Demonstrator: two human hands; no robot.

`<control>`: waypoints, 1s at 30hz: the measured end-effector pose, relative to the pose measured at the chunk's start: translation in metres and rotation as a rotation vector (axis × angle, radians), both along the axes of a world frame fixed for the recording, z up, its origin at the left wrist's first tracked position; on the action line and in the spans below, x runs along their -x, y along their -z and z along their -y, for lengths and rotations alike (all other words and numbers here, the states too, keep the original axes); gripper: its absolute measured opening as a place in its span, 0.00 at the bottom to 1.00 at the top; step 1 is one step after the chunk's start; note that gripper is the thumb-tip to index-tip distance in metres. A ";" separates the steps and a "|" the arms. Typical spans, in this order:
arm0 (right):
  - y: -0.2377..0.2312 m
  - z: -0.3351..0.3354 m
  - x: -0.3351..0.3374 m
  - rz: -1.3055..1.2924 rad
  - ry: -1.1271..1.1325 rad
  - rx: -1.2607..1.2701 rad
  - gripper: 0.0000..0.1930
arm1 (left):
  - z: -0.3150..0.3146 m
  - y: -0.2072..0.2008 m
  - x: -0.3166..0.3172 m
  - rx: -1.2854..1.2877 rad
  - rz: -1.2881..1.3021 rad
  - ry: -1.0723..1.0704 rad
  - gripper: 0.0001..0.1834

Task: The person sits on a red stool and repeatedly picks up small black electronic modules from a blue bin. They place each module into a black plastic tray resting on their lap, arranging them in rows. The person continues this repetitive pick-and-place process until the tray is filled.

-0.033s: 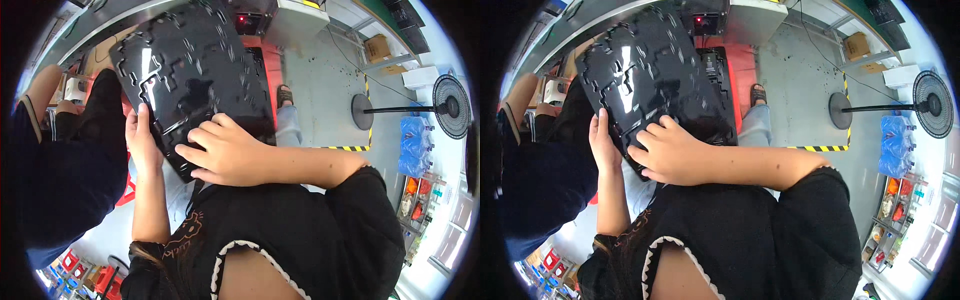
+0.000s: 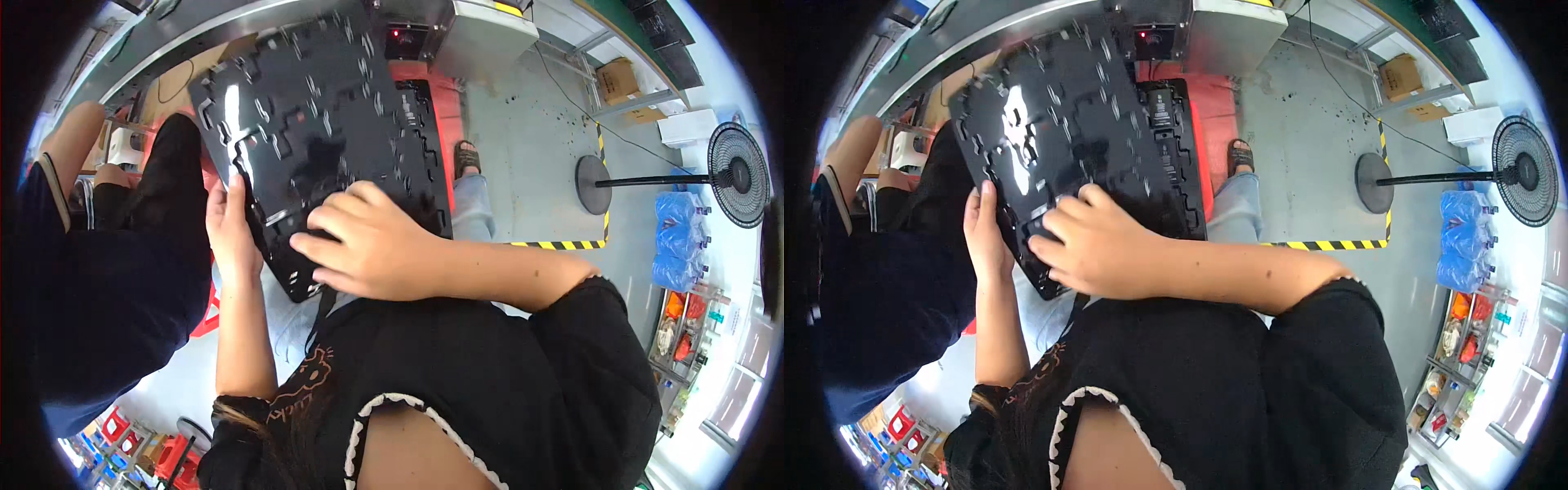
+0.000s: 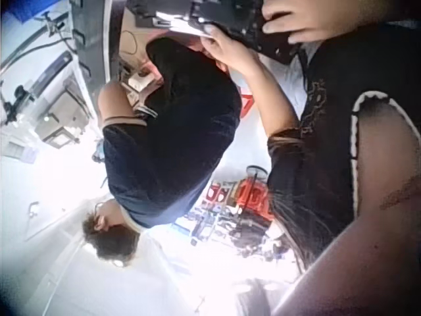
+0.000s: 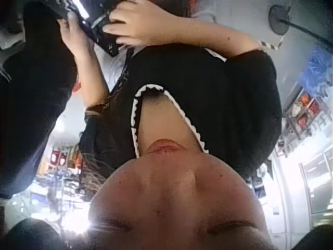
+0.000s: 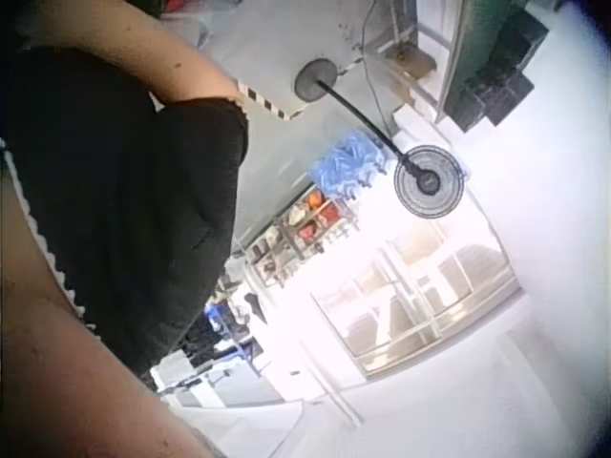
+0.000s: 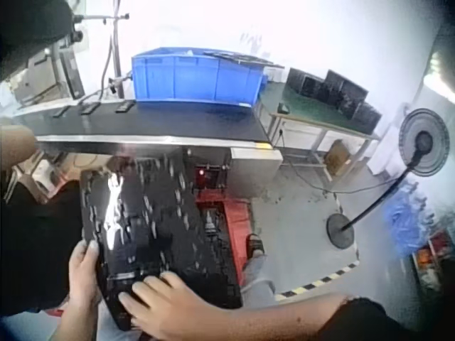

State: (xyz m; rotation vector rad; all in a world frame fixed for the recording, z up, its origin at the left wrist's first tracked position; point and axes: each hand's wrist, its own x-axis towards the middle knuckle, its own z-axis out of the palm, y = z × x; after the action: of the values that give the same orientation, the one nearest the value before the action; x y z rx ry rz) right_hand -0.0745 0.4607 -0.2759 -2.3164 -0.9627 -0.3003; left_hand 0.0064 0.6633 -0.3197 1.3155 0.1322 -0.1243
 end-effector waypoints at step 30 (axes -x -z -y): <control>0.040 0.121 -0.070 -1.285 0.646 0.379 0.35 | 0.040 0.141 -0.038 -0.890 -0.004 0.253 0.25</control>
State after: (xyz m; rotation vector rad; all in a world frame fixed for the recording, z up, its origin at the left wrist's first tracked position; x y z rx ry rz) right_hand -0.0045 0.3397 -0.3156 -2.3628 0.4013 1.0924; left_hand 0.0443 0.6231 -0.4605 2.2190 0.0169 -0.3047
